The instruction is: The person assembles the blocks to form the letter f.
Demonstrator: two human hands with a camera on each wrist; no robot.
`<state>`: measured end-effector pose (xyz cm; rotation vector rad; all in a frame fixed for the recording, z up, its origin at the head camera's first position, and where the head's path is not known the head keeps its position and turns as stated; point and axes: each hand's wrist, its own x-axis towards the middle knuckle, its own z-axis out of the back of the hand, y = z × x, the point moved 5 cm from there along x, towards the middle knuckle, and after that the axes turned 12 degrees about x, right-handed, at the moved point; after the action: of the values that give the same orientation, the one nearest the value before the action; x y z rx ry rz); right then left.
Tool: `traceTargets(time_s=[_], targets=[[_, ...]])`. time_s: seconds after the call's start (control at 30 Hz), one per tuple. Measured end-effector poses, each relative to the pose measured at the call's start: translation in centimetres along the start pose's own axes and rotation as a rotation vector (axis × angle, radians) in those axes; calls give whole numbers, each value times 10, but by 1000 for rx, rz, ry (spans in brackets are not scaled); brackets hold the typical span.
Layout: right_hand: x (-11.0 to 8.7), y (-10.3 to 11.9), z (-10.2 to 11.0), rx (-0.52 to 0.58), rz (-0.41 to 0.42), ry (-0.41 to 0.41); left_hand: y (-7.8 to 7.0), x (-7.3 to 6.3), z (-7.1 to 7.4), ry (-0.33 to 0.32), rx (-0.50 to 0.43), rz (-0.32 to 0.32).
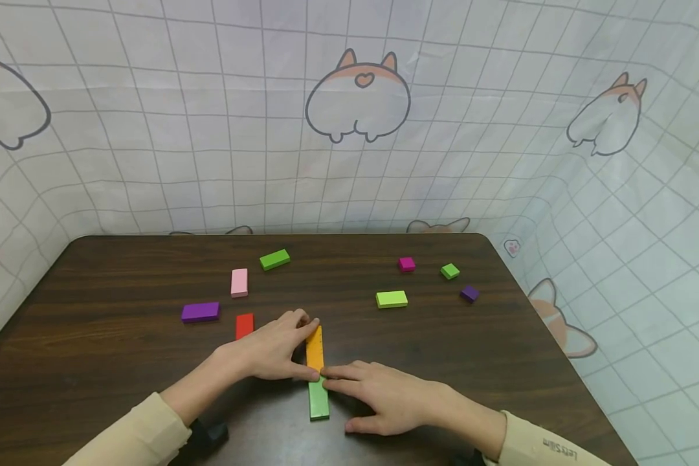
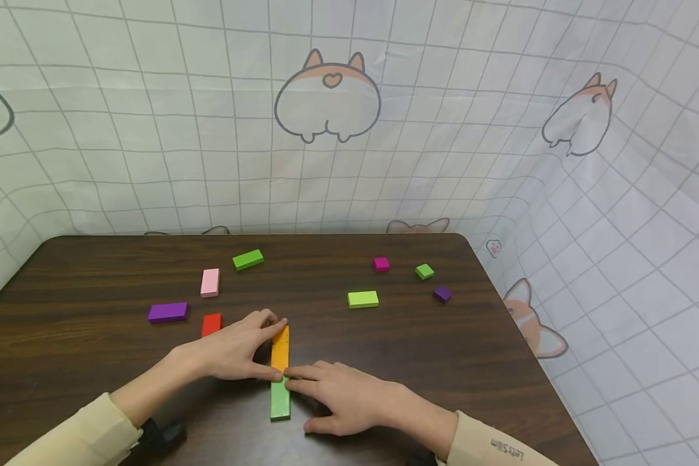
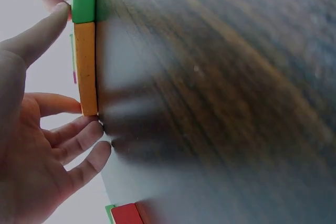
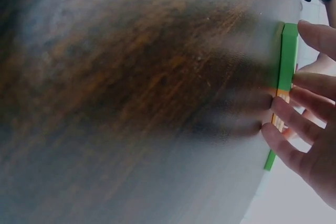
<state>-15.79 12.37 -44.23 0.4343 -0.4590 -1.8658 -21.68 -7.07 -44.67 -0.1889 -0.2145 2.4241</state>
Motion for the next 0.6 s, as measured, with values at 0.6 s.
traceTargets(time_s=[0.6], targets=[[4,-2,0,8,-14,31,56,-30,25,-163,-1,109]])
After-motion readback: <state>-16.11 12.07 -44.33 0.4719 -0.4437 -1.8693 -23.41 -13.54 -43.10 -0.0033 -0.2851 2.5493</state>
